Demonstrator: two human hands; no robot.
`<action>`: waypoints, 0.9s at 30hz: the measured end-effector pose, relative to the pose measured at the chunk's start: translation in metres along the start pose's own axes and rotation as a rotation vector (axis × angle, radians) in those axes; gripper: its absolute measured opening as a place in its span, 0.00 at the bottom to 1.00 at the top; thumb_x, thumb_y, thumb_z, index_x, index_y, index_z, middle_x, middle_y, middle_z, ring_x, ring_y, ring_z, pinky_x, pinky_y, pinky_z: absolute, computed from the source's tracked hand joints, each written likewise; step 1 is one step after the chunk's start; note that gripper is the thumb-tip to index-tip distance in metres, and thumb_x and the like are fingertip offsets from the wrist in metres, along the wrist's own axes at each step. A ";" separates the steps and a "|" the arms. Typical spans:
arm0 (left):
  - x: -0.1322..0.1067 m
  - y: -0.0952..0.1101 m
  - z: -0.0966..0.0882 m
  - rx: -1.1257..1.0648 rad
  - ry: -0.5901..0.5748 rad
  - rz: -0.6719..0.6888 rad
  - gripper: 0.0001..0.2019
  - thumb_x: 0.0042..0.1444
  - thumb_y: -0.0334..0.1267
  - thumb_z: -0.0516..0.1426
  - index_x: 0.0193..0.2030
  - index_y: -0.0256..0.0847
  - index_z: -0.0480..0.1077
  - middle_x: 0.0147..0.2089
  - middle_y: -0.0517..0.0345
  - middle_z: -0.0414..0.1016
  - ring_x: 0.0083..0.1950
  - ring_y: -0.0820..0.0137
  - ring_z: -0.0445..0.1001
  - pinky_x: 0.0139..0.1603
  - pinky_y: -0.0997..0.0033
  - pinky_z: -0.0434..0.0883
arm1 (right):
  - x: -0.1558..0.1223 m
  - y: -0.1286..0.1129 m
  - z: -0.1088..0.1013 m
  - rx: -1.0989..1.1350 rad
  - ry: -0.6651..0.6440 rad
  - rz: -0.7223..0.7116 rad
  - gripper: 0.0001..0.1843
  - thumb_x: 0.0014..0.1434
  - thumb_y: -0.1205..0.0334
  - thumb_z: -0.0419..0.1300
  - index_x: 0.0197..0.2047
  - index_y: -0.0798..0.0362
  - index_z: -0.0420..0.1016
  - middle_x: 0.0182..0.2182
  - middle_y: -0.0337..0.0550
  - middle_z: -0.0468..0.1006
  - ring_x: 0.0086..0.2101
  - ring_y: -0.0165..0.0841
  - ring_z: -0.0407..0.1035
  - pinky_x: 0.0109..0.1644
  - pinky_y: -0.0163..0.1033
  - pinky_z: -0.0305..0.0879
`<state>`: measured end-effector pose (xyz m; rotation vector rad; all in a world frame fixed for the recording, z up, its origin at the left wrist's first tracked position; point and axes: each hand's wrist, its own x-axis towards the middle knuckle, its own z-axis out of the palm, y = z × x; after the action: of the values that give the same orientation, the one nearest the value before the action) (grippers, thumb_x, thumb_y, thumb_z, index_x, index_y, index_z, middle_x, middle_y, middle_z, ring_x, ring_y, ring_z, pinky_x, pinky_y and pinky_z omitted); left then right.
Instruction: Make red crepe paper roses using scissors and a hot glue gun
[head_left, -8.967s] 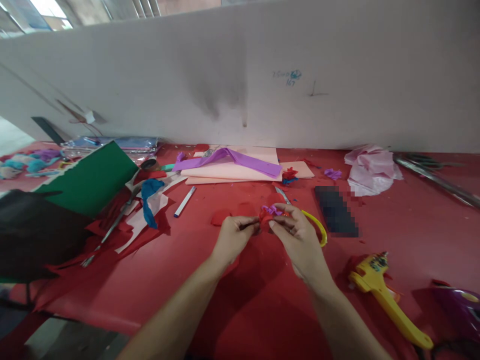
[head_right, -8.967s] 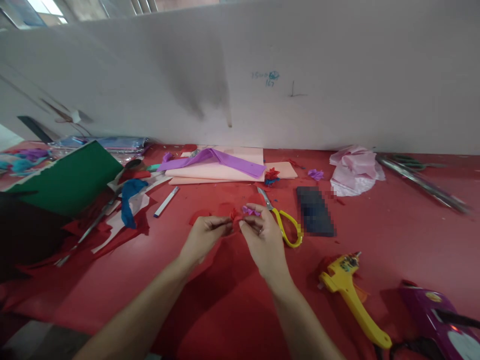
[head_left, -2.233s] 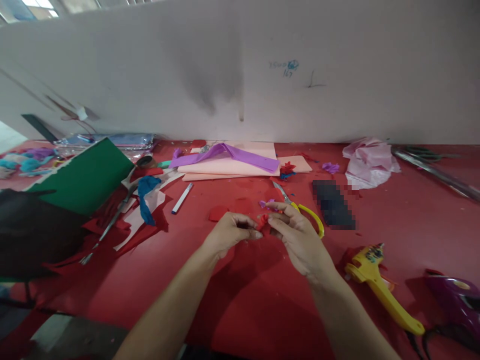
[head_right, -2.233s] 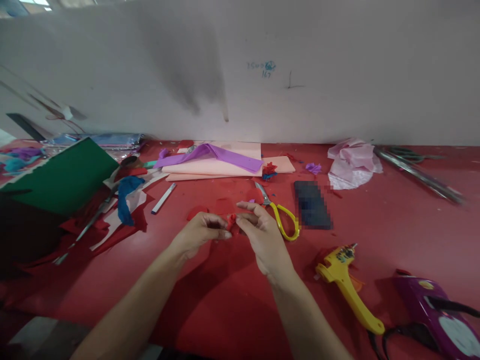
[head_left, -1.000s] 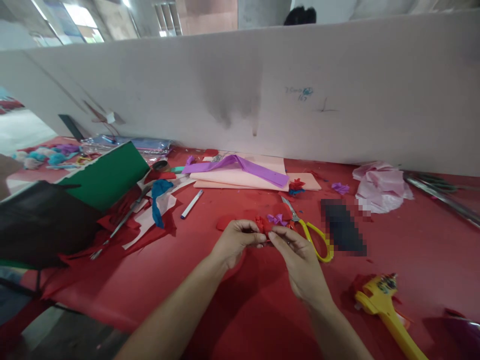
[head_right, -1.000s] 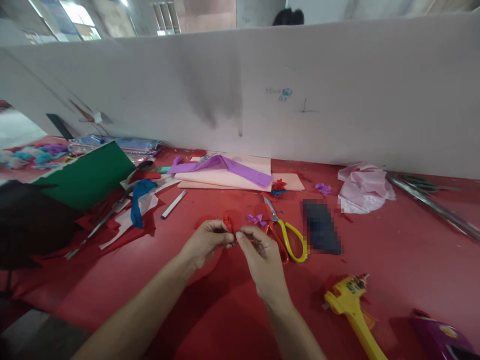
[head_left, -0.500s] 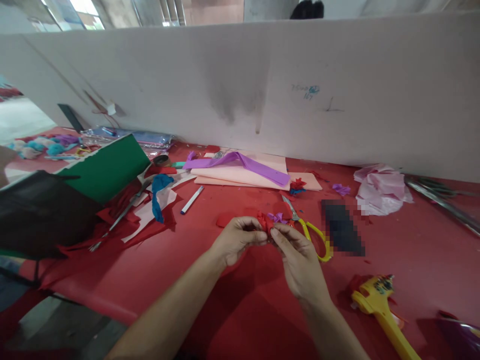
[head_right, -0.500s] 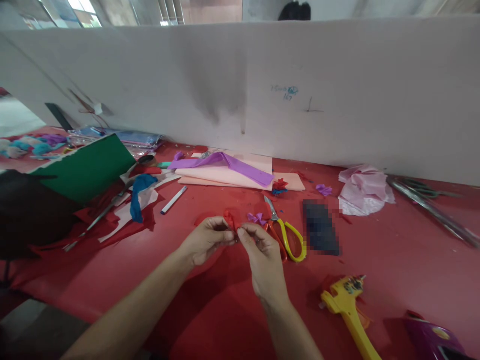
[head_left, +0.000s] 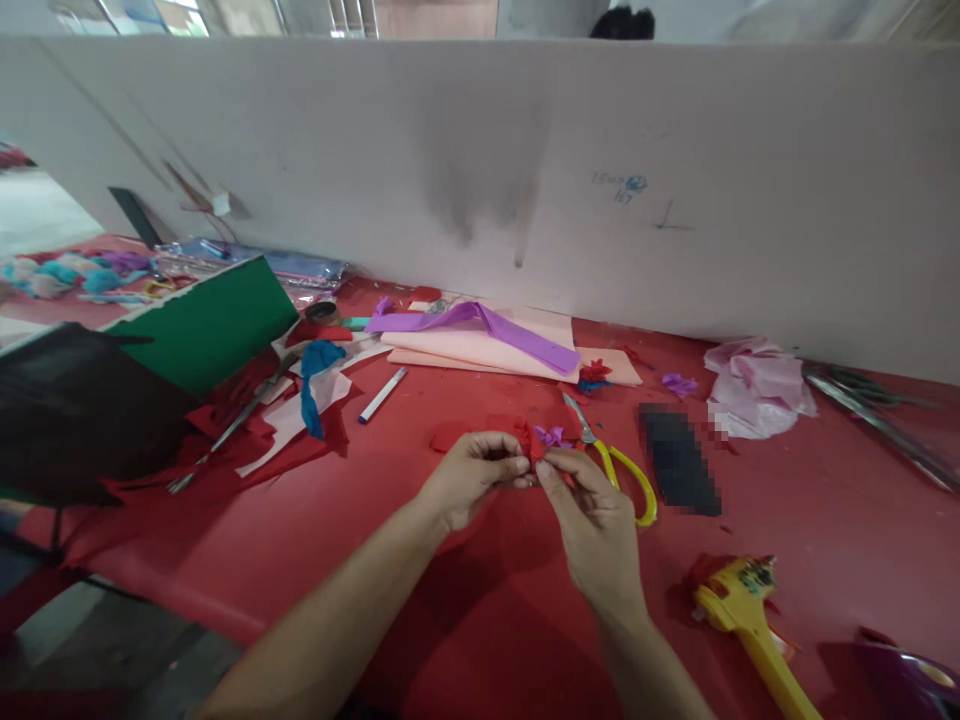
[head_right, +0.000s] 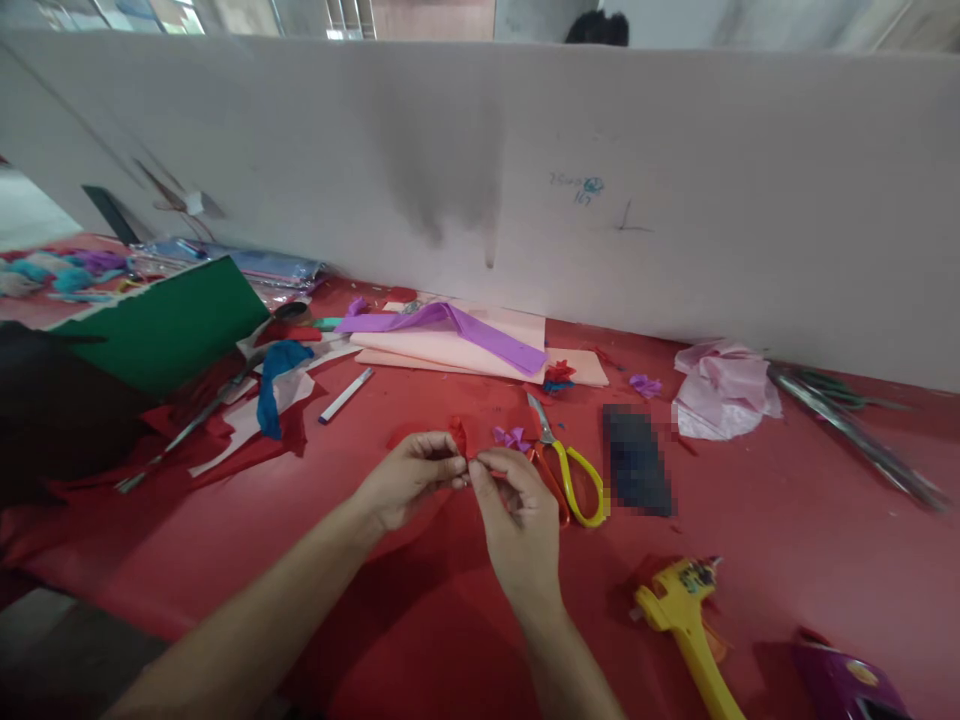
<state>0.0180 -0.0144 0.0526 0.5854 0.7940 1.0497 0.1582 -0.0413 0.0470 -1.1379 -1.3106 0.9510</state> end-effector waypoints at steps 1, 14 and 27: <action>0.000 0.000 0.001 0.002 0.002 0.001 0.13 0.33 0.33 0.70 0.23 0.33 0.72 0.23 0.59 0.73 0.25 0.78 0.72 0.31 0.79 0.70 | 0.000 0.000 0.000 0.007 -0.007 0.010 0.04 0.56 0.59 0.62 0.37 0.48 0.76 0.36 0.40 0.75 0.38 0.33 0.69 0.43 0.40 0.67; -0.003 -0.006 0.009 0.024 0.092 0.131 0.11 0.35 0.36 0.69 0.25 0.34 0.75 0.24 0.58 0.76 0.27 0.73 0.74 0.37 0.71 0.72 | -0.004 0.001 0.003 -0.123 0.111 -0.019 0.08 0.55 0.59 0.61 0.39 0.50 0.75 0.37 0.43 0.77 0.36 0.34 0.73 0.41 0.40 0.71; -0.008 -0.013 0.020 0.130 0.120 0.205 0.07 0.39 0.35 0.66 0.26 0.35 0.77 0.25 0.58 0.76 0.29 0.73 0.72 0.38 0.71 0.71 | -0.004 0.003 0.004 -0.353 0.219 -0.215 0.03 0.56 0.62 0.62 0.35 0.50 0.75 0.34 0.41 0.77 0.35 0.34 0.72 0.42 0.40 0.69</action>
<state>0.0386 -0.0280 0.0570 0.7317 0.9263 1.2359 0.1543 -0.0439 0.0427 -1.2963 -1.4189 0.4332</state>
